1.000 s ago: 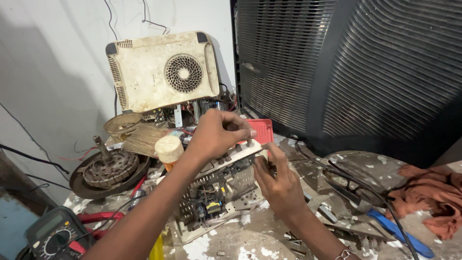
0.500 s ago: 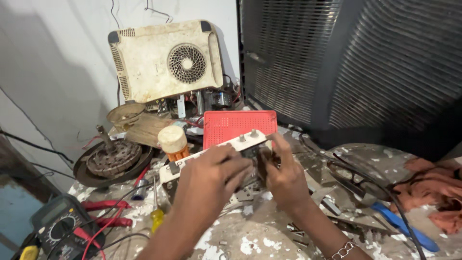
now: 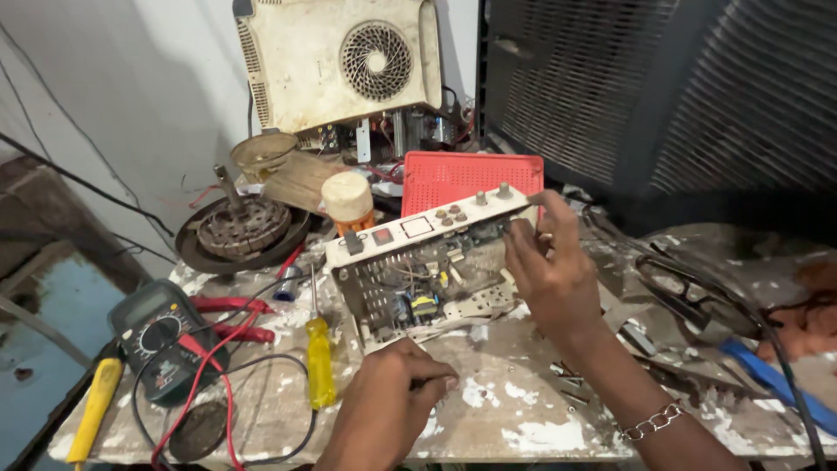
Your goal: The person uses a screwdriver to unscrew fasteners from an open electronic enclosure on a cluttered workbench, removes the red top cover, works around the chassis, and finally lifts out a green circuit board and holds it up.
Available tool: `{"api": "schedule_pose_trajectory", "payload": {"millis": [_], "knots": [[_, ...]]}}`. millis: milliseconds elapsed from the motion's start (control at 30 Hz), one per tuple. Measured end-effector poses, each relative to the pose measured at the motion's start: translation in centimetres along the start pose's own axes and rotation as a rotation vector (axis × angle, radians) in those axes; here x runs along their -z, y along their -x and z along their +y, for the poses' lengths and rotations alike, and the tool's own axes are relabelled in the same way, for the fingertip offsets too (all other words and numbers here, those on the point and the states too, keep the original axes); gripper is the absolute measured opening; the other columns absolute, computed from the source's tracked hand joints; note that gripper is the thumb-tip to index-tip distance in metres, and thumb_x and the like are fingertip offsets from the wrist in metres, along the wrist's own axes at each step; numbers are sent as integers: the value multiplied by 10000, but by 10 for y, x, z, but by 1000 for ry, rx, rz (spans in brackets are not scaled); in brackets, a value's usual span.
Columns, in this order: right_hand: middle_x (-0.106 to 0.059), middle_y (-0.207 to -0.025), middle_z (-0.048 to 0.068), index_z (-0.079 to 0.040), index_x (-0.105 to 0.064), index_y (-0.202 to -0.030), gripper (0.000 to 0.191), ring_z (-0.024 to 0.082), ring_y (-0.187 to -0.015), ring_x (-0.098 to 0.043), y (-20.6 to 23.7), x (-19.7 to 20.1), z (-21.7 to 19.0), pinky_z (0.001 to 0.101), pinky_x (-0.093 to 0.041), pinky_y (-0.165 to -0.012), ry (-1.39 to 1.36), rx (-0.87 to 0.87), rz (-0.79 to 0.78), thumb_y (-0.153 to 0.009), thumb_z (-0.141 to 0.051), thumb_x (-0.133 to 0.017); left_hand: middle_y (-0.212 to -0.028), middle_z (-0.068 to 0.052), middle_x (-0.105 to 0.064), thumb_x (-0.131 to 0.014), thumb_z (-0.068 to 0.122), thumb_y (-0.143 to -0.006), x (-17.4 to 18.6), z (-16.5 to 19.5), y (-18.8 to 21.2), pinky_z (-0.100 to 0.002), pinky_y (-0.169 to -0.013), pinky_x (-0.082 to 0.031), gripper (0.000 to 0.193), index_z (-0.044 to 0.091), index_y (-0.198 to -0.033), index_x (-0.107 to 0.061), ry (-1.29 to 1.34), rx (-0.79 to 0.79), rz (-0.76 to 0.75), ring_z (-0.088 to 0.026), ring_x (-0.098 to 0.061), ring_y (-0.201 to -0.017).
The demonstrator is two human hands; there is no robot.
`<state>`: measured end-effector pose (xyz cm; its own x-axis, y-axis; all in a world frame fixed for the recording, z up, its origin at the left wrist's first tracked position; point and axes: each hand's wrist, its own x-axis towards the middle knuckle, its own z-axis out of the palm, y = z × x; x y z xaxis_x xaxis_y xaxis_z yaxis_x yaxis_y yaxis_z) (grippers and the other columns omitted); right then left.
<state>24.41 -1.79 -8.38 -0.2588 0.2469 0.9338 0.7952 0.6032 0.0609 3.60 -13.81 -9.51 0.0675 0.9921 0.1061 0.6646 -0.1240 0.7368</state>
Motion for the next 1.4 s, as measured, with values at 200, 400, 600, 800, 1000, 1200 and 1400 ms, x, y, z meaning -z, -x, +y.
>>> {"api": "schedule_pose_trajectory", "payload": {"millis": [200,400,600,800,1000,1200,1400], "knots": [[-474,-1419,214,79,-724,-1104,218,259,-944,-685,-1,2,1,368,-610,-698,-3,20,-8,-922,-23,-787,-961,-85,-728,-809,228,-776,1,3,3,-418,-777,-544,196,190,-963,-852,-113,2,-24,-304,-714,-873],[-462,-1437,209,78,-726,-1099,218,252,-937,-675,1,1,3,383,-606,-692,-17,0,-37,-914,-16,-793,-927,-86,-742,-799,222,-790,3,2,3,-405,-765,-562,225,198,-1009,-845,-108,-1,-41,-300,-724,-841],[-446,-1451,235,90,-720,-1118,247,291,-982,-698,3,-4,6,357,-628,-717,-22,31,-2,-913,-27,-794,-904,-92,-752,-790,181,-795,14,21,1,-381,-717,-574,210,150,-997,-838,-13,-89,47,-273,-742,-788],[-482,-1451,220,8,-737,-1172,301,304,-956,-712,8,-3,6,377,-627,-722,-1,-16,-54,-872,26,-754,-917,-112,-749,-811,180,-788,38,57,-43,-386,-705,-567,168,118,-944,-820,-24,-376,303,-264,-735,-766],[-500,-1423,215,35,-690,-1138,277,337,-944,-707,8,-5,5,407,-598,-737,-97,-36,-26,-878,-20,-769,-910,-166,-738,-812,189,-778,68,91,-128,-412,-752,-560,220,88,-972,-815,-161,-643,367,-308,-717,-820],[-516,-1383,213,26,-704,-1106,268,324,-890,-703,10,-9,5,418,-590,-703,-67,-38,-19,-859,-34,-786,-920,-165,-778,-776,231,-790,77,107,-181,-383,-806,-598,278,104,-1037,-793,-398,-532,-127,-293,-776,-823],[-513,-1381,215,35,-707,-1105,286,319,-880,-708,12,-10,7,414,-593,-693,-92,-21,-24,-838,-28,-786,-866,-125,-770,-828,229,-739,79,122,-204,-394,-752,-588,268,65,-949,-803,-567,-630,-275,-272,-743,-788]]}}
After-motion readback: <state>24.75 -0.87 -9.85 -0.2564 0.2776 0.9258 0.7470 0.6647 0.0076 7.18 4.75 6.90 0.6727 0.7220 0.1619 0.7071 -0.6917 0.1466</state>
